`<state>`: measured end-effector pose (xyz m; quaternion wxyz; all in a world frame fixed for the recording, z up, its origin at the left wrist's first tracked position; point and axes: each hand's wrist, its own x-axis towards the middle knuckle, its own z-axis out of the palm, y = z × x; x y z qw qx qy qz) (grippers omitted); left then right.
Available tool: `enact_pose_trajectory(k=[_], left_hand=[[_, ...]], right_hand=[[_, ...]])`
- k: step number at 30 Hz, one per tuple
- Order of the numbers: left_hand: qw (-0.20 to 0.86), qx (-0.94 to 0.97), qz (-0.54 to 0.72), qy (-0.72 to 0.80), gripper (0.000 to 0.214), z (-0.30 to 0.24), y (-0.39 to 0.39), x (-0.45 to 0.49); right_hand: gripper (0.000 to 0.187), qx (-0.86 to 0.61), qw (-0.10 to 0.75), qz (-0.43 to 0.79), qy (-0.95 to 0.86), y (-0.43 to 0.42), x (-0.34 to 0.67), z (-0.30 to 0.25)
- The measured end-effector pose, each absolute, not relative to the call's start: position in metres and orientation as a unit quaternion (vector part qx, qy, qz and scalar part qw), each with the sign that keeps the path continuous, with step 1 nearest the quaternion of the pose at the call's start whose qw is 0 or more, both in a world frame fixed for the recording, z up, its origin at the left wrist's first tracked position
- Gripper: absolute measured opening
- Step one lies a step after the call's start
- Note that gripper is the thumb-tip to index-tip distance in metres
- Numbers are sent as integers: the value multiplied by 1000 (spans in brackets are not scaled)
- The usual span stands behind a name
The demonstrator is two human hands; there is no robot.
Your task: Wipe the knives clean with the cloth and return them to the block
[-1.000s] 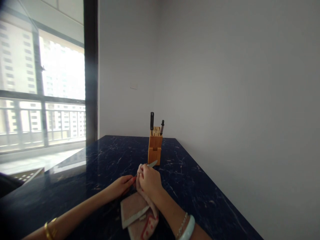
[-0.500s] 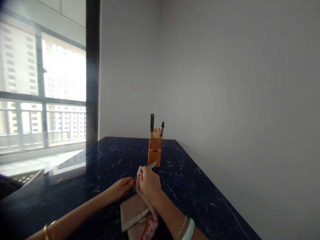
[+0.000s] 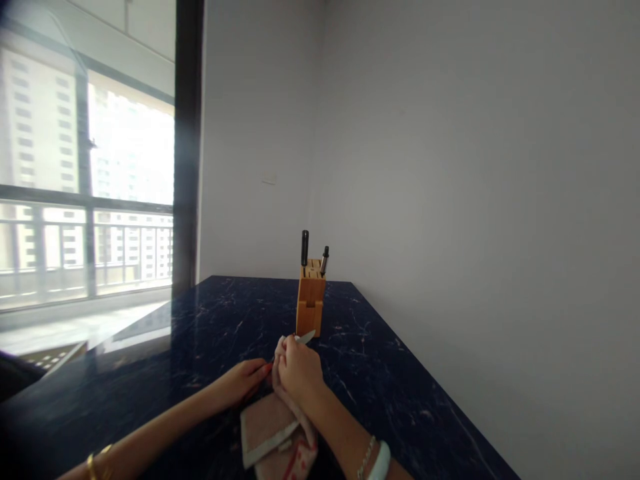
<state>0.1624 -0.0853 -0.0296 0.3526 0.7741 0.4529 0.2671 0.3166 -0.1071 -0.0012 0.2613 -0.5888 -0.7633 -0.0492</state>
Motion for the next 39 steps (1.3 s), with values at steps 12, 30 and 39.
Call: enact_pose_trajectory(k=[12, 30, 39], left_hand=[[377, 769, 265, 443, 50, -30, -84, 161], [333, 787, 268, 445, 44, -28, -88, 163], [356, 781, 267, 439, 43, -29, -87, 160]], right_hand=[[15, -578, 316, -59, -750, -110, 320, 7], [19, -586, 259, -45, -766, -111, 319, 8], [17, -580, 247, -51, -775, -106, 321, 6]])
